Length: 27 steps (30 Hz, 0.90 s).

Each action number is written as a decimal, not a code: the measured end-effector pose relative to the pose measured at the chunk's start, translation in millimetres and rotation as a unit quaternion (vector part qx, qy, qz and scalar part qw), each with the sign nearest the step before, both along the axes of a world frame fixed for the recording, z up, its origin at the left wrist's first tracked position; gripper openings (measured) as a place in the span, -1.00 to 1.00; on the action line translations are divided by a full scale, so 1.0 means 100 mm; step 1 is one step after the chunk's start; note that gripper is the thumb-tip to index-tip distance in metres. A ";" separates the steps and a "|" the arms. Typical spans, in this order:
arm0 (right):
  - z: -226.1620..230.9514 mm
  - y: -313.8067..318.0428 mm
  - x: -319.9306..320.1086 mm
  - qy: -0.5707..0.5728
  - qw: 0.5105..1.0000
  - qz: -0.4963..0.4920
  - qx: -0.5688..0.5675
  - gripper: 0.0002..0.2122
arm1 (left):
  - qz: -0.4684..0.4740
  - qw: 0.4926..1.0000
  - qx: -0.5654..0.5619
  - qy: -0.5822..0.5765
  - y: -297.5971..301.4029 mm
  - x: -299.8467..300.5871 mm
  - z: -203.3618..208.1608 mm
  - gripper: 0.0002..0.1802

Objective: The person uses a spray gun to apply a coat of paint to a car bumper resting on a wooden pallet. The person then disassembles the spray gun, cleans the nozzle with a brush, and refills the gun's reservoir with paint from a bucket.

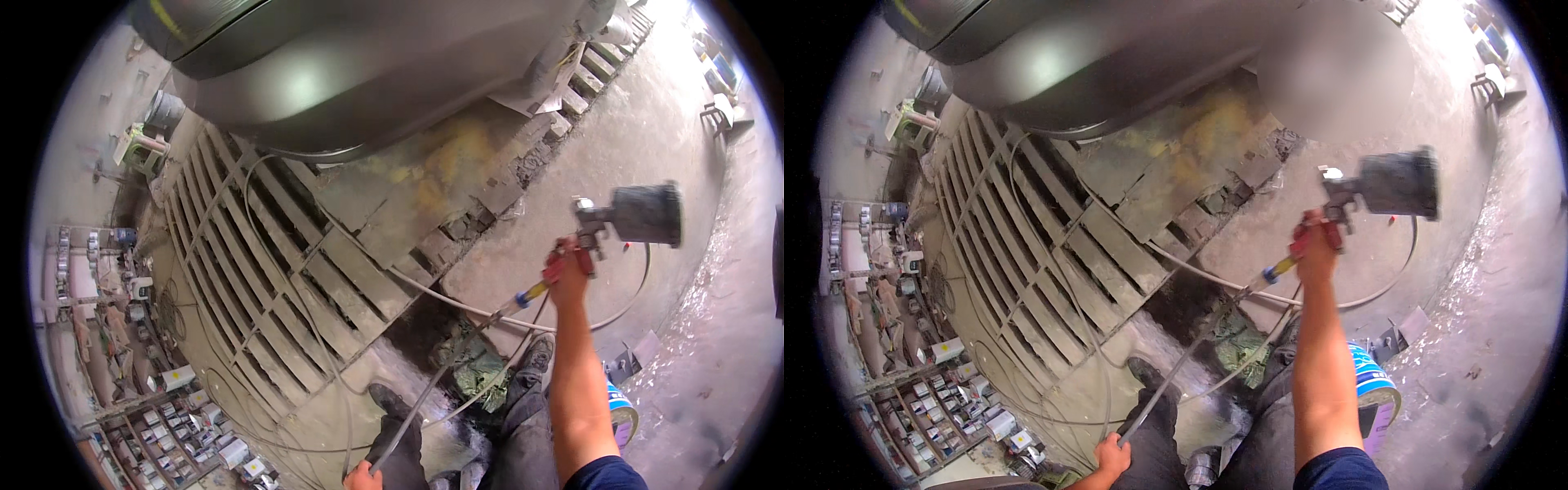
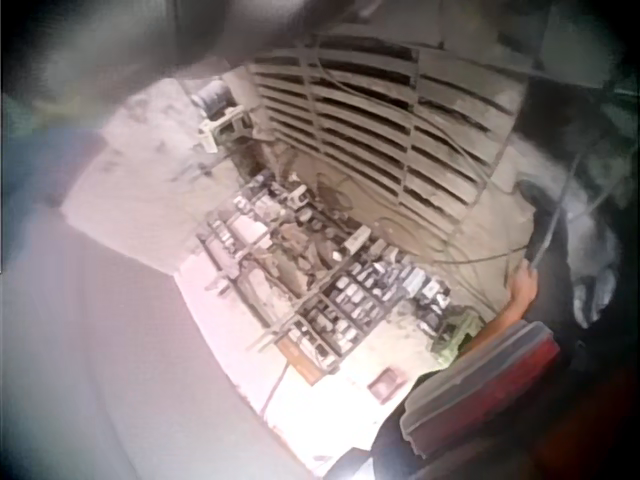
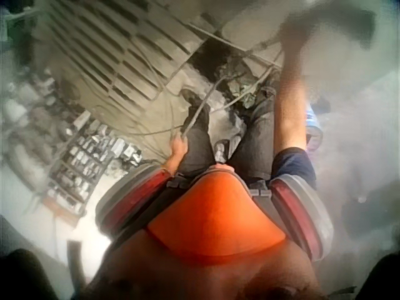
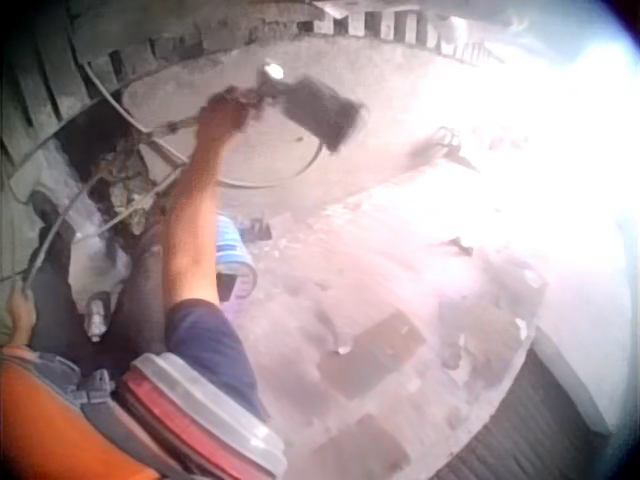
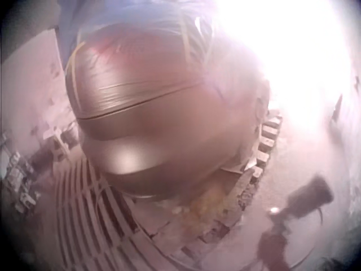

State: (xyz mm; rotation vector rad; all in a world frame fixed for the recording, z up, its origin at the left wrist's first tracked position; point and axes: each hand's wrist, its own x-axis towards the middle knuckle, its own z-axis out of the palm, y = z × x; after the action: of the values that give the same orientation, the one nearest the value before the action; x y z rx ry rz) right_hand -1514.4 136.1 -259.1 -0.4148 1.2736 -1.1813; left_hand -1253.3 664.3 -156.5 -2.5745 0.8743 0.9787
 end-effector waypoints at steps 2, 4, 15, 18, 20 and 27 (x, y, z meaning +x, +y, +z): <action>0.30 -0.16 -0.08 -0.008 0.996 -0.090 0.009 -0.75 | -0.018 1.000 -0.013 -0.012 0.07 -0.03 0.02 -0.67; 0.46 -0.18 -0.16 0.002 0.995 -0.079 -0.053 -0.76 | -0.020 1.000 -0.006 0.002 0.01 -0.08 0.01 -0.66; 0.87 1.42 0.73 0.056 0.836 0.469 -0.280 -0.88 | -0.038 0.992 0.109 0.055 -0.18 -0.28 0.21 -0.56; 1.08 1.27 0.54 0.086 0.840 0.450 -0.291 -0.88 | -0.042 0.986 0.149 0.068 -0.24 -0.31 0.26 -0.56; 1.14 1.07 0.36 0.110 0.890 0.356 -0.262 -0.87 | 0.002 0.993 0.100 0.064 -0.18 -0.33 0.39 -0.57; 1.44 0.42 -0.55 0.117 0.986 -0.070 -0.093 -0.75 | 0.004 0.983 0.151 0.101 -0.34 -0.43 0.53 -0.60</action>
State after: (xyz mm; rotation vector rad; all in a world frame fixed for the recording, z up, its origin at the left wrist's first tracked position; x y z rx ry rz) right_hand -1569.0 178.5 -115.3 -0.6236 1.4166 -1.4080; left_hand -1296.6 630.7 -103.1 -2.2555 0.6984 1.2828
